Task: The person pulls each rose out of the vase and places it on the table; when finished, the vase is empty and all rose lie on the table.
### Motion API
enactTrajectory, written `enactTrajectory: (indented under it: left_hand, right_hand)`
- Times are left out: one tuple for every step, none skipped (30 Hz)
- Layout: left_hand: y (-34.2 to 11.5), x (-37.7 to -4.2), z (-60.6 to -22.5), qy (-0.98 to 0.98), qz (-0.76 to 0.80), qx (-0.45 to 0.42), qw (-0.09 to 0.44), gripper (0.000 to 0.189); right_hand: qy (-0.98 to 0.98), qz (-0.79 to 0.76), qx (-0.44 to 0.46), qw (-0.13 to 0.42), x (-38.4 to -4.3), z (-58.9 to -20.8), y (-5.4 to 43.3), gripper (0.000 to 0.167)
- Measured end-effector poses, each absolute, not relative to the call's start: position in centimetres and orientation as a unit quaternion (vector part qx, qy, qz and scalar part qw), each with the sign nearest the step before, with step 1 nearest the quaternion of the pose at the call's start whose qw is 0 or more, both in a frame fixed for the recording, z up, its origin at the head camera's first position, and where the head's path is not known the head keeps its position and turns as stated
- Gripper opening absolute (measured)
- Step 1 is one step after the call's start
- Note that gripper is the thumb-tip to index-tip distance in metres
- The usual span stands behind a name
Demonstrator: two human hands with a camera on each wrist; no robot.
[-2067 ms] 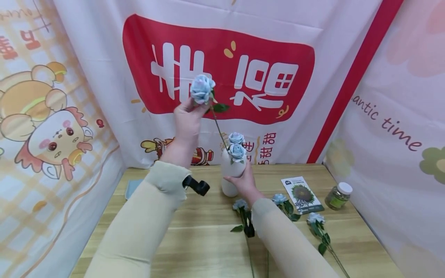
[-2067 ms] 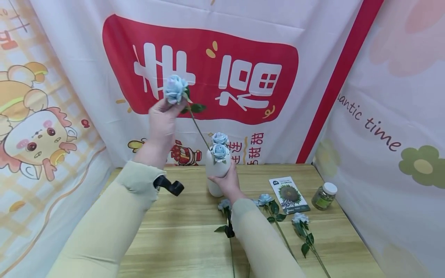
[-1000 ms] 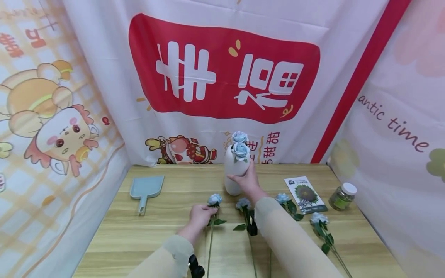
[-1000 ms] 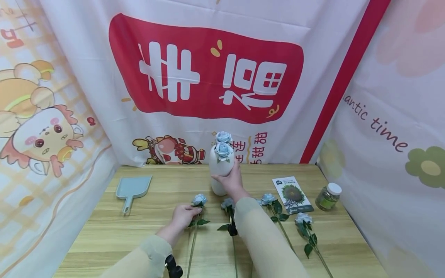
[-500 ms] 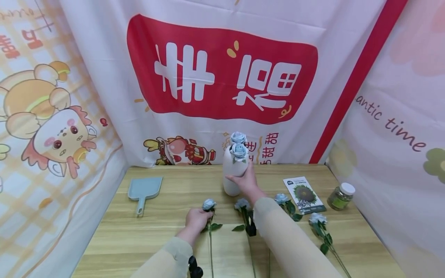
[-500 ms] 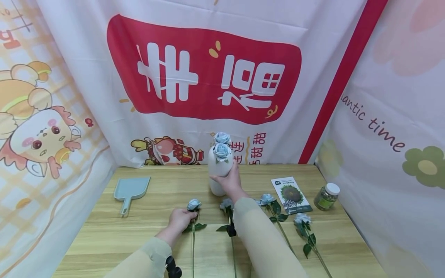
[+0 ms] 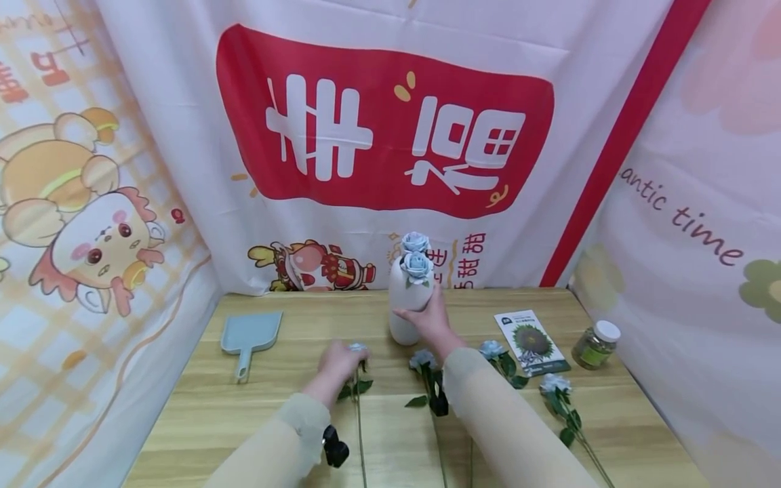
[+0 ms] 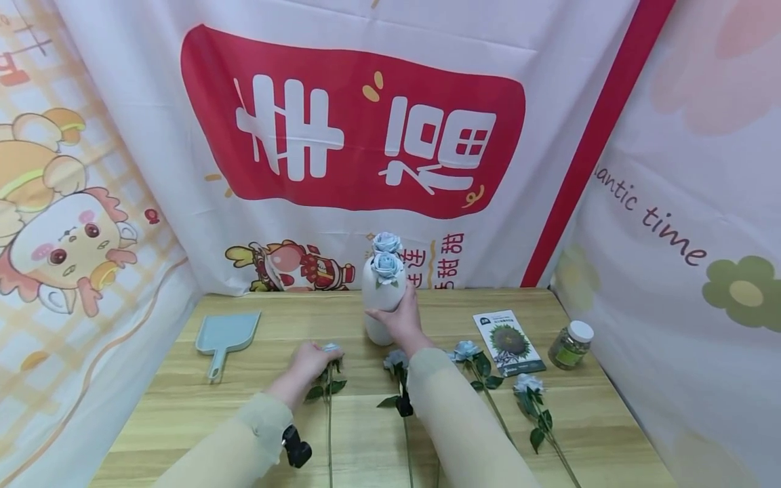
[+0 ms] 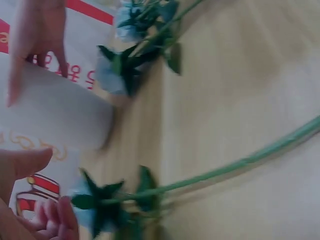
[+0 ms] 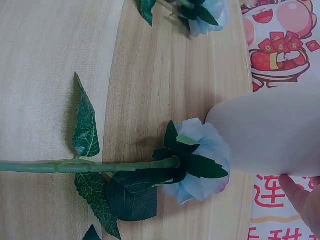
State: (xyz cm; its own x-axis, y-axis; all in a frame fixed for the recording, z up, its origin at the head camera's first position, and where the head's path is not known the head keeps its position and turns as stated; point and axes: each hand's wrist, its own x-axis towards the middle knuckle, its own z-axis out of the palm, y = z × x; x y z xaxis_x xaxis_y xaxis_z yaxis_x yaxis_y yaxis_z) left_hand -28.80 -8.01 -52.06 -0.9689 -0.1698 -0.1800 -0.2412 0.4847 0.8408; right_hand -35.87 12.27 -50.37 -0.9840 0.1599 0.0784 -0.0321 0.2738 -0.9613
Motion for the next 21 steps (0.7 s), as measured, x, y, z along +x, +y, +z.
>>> enactTrajectory:
  left_hand:
    - [-7.8,-29.1,-51.3,0.855,0.504,-0.121,0.024,0.039]
    - [-7.6,-29.5,-50.6,0.847,0.519,-0.118,0.013,0.038]
    - [-7.2,-30.0,-49.8,0.839,0.533,-0.108,-0.004,0.037]
    - [-6.8,-30.4,-48.8,0.827,0.554,-0.099,-0.016,0.036]
    - [-6.3,-30.9,-47.9,0.817,0.57,-0.08,-0.033,0.033]
    - [-5.8,-31.4,-47.0,0.809,0.584,-0.058,-0.049,0.031]
    - [-5.3,-31.8,-46.1,0.803,0.591,-0.03,-0.067,0.031]
    - [-4.7,-32.2,-45.3,0.8,0.594,-0.003,-0.082,0.032]
    - [-4.1,-32.5,-44.5,0.803,0.587,0.02,-0.1,0.034]
    - [-3.5,-32.8,-43.8,0.808,0.577,0.038,-0.112,0.037]
    - [-2.9,-33.0,-43.2,0.816,0.562,0.054,-0.125,0.041]
    - [-2.3,-33.2,-42.8,0.827,0.542,0.064,-0.135,0.046]
    - [-1.7,-33.3,-42.5,0.839,0.521,0.07,-0.142,0.051]
    - [-1.2,-33.5,-42.4,0.851,0.499,0.072,-0.147,0.055]
    - [-0.7,-33.6,-42.3,0.861,0.48,0.071,-0.15,0.059]
    - [-0.2,-33.7,-42.3,0.871,0.462,0.067,-0.152,0.062]
    - [0.3,-33.8,-42.3,0.879,0.447,0.062,-0.155,0.064]
    - [0.7,-33.8,-42.3,0.884,0.436,0.056,-0.159,0.065]
    - [1.0,-33.9,-42.4,0.889,0.425,0.049,-0.164,0.063]
    - [1.3,-34.0,-42.3,0.891,0.418,0.044,-0.17,0.061]
    - [1.6,-34.1,-42.3,0.893,0.414,0.037,-0.174,0.059]
  right_hand:
    - [-0.795,0.601,-0.038,0.079,-35.9,-50.4,12.2,0.104]
    - [-0.796,0.599,-0.038,0.079,-35.9,-50.4,12.2,0.104]
    - [-0.796,0.599,-0.04,0.077,-35.9,-50.4,12.2,0.104]
    - [-0.797,0.598,-0.042,0.077,-35.9,-50.4,12.2,0.105]
    - [-0.796,0.599,-0.044,0.076,-36.0,-50.4,12.2,0.105]
    - [-0.796,0.599,-0.045,0.076,-36.0,-50.4,12.2,0.105]
    - [-0.795,0.6,-0.045,0.075,-36.0,-50.4,12.2,0.105]
    - [-0.795,0.6,-0.046,0.075,-36.0,-50.4,12.2,0.105]
    - [-0.794,0.601,-0.042,0.077,-36.0,-50.4,12.2,0.105]
    - [-0.794,0.601,-0.033,0.082,-36.0,-50.4,12.3,0.105]
    - [-0.795,0.6,-0.027,0.085,-36.0,-50.4,12.3,0.105]
    - [-0.797,0.597,-0.019,0.091,-36.0,-50.4,12.4,0.105]
    - [-0.797,0.596,-0.009,0.097,-36.0,-50.4,12.4,0.104]
    - [-0.798,0.593,0.001,0.103,-36.0,-50.4,12.4,0.104]
    - [-0.799,0.591,0.011,0.108,-36.0,-50.4,12.5,0.104]
    - [-0.801,0.589,0.017,0.11,-36.0,-50.4,12.5,0.104]
    - [-0.801,0.587,0.021,0.111,-36.0,-50.4,12.5,0.104]
    - [-0.802,0.586,0.026,0.112,-36.1,-50.4,12.6,0.104]
    - [-0.803,0.585,0.028,0.111,-36.1,-50.3,12.6,0.104]
    - [-0.805,0.583,0.028,0.108,-36.1,-50.3,12.7,0.104]
    - [-0.805,0.583,0.028,0.106,-36.1,-50.3,12.7,0.104]
